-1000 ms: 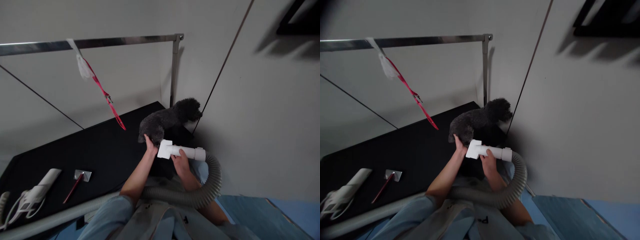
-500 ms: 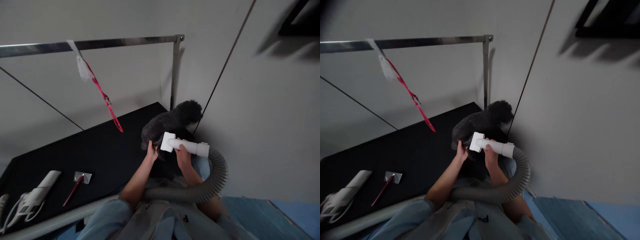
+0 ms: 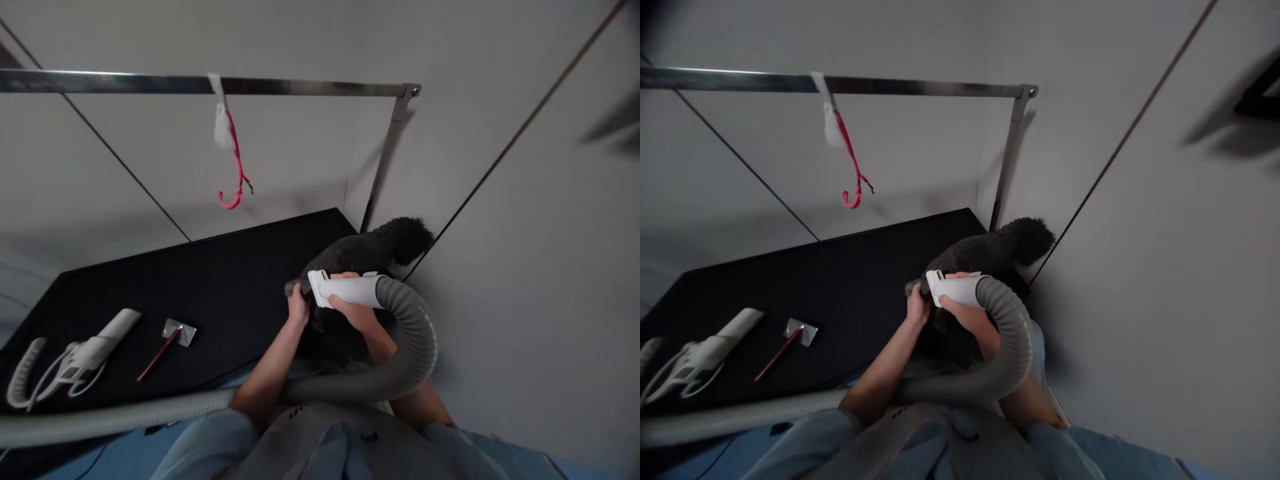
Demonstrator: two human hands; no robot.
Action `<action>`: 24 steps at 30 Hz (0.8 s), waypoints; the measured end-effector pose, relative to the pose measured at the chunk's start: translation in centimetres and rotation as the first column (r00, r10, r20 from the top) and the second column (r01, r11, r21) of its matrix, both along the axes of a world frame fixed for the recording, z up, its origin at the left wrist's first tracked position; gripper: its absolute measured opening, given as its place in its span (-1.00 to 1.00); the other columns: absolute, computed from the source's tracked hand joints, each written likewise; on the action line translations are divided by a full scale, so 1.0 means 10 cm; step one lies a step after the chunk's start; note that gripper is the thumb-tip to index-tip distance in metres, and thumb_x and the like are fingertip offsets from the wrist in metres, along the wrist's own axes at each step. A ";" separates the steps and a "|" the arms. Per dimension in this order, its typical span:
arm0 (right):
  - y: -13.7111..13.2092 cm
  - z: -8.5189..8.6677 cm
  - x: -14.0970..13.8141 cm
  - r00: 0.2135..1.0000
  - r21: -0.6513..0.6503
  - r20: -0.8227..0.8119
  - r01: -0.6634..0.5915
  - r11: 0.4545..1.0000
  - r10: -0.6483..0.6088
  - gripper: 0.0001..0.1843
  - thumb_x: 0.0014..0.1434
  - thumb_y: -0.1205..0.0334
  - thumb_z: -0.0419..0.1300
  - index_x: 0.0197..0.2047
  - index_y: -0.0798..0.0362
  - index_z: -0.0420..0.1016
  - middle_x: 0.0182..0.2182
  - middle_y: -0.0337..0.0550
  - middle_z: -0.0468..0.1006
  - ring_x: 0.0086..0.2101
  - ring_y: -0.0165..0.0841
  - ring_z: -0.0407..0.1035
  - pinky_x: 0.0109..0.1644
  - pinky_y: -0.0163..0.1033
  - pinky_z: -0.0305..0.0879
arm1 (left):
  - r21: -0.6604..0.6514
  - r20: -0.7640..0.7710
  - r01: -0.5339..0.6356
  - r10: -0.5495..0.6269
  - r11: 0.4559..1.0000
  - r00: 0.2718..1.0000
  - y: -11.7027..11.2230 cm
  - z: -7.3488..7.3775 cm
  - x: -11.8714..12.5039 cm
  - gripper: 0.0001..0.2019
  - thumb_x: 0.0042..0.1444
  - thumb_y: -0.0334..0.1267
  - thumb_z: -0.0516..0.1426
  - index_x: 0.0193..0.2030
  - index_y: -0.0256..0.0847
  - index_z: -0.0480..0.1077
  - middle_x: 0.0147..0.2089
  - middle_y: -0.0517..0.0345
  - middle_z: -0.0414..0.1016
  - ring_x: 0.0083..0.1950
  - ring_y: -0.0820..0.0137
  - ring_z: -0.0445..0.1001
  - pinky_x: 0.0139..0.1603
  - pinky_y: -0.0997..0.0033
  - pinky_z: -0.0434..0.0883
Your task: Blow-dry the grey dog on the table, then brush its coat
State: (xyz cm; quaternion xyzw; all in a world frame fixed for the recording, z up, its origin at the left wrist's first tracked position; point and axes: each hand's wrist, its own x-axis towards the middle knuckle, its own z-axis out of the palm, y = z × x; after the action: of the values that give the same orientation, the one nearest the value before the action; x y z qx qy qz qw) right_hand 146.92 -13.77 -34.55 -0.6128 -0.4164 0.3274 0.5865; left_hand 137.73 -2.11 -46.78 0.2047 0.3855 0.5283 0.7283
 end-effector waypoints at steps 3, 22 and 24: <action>0.10 0.03 -0.09 0.999 -0.017 0.046 -0.005 1.000 0.006 -0.53 -0.11 0.29 0.26 -0.07 -0.03 0.32 -0.06 -0.14 0.43 -0.03 -0.25 0.36 0.21 -0.07 0.16 | 0.122 0.031 -0.183 0.181 0.975 0.983 0.03 0.11 -0.09 -0.79 0.04 -0.31 0.15 -0.16 -0.23 0.48 -0.09 0.09 0.53 -0.06 0.39 0.48 0.08 0.35 0.34; 0.65 -0.19 -0.37 0.999 0.042 -0.041 -0.032 0.999 0.034 -0.45 -0.20 0.23 0.31 -0.10 0.04 0.26 -0.11 -0.09 0.48 -0.10 -0.23 0.39 0.14 -0.06 0.23 | -0.015 0.328 -0.184 0.179 0.983 0.928 0.19 0.33 -0.42 -0.30 0.14 0.24 -0.22 -0.14 -0.29 0.52 -0.03 -0.16 0.52 0.06 0.11 0.45 0.15 0.07 0.27; 0.63 -0.21 -0.36 0.998 0.039 -0.023 -0.055 0.998 0.056 -0.46 -0.20 0.23 0.31 -0.10 0.04 0.27 -0.10 -0.09 0.47 -0.08 -0.22 0.39 0.16 -0.04 0.22 | 0.000 0.348 -0.170 0.160 0.985 0.924 0.18 0.31 -0.42 -0.29 0.13 0.26 -0.22 -0.13 -0.30 0.51 -0.01 -0.18 0.51 0.09 0.09 0.43 0.16 0.06 0.26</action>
State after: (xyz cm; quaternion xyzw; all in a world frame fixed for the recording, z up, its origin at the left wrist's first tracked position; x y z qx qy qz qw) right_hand 143.28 -7.48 -36.67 -0.5856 -0.4323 0.3429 0.5938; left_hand 133.50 -0.31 -43.64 0.0862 0.2592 0.6211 0.7346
